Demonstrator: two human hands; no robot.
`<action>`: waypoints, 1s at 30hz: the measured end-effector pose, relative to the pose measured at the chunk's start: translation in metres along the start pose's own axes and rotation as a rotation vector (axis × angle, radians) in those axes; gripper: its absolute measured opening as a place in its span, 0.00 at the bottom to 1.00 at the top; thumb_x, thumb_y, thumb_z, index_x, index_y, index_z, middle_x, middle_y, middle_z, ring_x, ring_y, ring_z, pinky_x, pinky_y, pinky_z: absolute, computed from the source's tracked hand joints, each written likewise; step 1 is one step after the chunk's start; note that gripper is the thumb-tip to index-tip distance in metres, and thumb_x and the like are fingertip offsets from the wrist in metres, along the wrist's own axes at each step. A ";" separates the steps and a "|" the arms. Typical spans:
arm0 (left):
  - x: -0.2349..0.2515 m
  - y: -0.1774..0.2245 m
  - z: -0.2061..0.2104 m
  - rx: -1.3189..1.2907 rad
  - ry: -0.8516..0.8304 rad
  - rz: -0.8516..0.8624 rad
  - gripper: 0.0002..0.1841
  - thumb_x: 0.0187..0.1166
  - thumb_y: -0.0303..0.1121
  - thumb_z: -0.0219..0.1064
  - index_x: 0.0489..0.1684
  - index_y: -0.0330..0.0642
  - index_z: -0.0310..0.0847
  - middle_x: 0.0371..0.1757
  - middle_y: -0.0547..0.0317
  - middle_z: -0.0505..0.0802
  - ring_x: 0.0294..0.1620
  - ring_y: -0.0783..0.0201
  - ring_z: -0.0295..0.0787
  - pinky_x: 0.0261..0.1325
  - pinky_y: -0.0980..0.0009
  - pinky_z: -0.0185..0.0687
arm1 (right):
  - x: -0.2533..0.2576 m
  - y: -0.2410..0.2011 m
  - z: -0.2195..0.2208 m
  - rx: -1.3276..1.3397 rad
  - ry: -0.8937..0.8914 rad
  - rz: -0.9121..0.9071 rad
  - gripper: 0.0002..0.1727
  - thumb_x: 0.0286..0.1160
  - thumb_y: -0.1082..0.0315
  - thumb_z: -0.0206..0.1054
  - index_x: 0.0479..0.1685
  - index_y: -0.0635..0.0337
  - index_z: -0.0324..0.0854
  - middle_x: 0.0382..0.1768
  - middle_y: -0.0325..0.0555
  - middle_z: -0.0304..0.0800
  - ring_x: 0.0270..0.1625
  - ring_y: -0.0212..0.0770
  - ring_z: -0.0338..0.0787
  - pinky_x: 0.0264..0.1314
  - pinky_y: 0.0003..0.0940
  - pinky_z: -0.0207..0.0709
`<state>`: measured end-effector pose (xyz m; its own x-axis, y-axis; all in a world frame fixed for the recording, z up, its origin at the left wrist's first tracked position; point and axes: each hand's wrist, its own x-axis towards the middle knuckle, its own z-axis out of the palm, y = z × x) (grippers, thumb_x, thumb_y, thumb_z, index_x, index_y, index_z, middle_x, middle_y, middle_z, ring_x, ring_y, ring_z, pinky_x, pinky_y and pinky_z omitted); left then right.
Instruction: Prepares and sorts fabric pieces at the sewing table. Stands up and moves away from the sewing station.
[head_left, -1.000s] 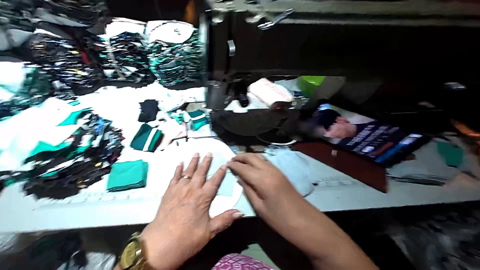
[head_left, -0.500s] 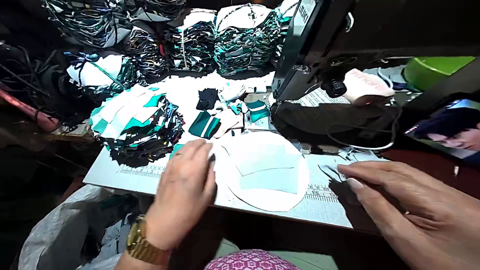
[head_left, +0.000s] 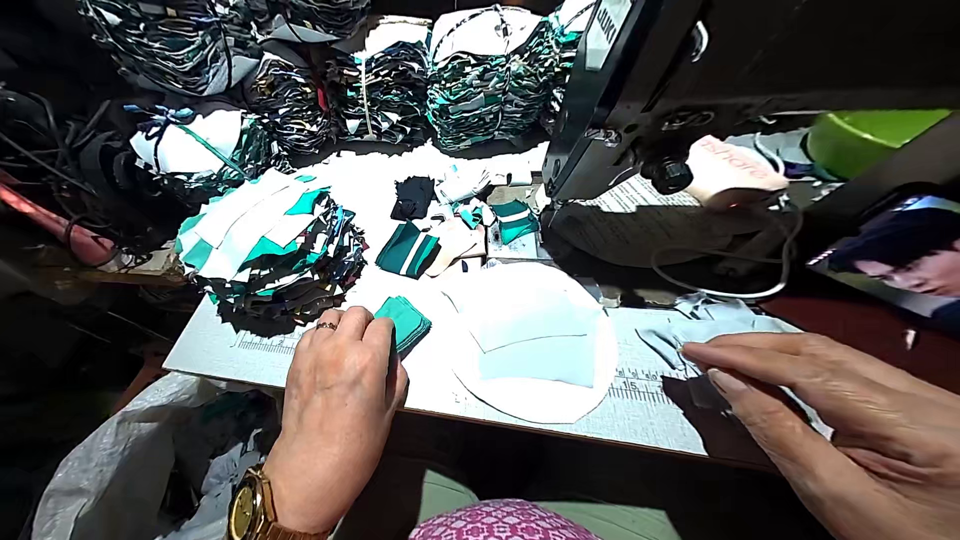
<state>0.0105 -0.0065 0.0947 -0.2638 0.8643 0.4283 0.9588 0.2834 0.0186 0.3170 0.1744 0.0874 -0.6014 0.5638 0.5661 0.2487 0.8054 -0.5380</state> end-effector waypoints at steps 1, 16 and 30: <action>0.002 0.001 0.000 0.016 -0.005 -0.002 0.12 0.69 0.38 0.70 0.42 0.41 0.90 0.42 0.51 0.90 0.49 0.46 0.88 0.44 0.50 0.83 | -0.001 -0.001 0.001 0.000 -0.004 -0.002 0.14 0.79 0.66 0.62 0.51 0.59 0.93 0.49 0.45 0.93 0.55 0.33 0.90 0.58 0.28 0.86; 0.036 -0.009 -0.017 -1.053 -0.073 -0.398 0.08 0.75 0.27 0.64 0.48 0.47 0.83 0.36 0.64 0.92 0.31 0.72 0.87 0.31 0.76 0.82 | -0.009 0.001 0.017 -0.004 0.012 -0.053 0.14 0.80 0.65 0.62 0.50 0.55 0.94 0.47 0.40 0.92 0.53 0.29 0.89 0.57 0.23 0.84; 0.145 0.026 -0.030 -2.268 -0.135 -0.727 0.14 0.88 0.28 0.51 0.65 0.35 0.74 0.57 0.43 0.92 0.49 0.58 0.95 0.51 0.68 0.92 | 0.026 -0.036 0.074 -0.166 -0.037 -0.183 0.18 0.86 0.56 0.59 0.61 0.49 0.91 0.70 0.48 0.86 0.77 0.49 0.81 0.75 0.49 0.78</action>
<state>0.0000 0.1136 0.1849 -0.3885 0.9120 -0.1319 -0.7059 -0.2026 0.6787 0.2363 0.1470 0.0758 -0.6742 0.4011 0.6201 0.2522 0.9142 -0.3171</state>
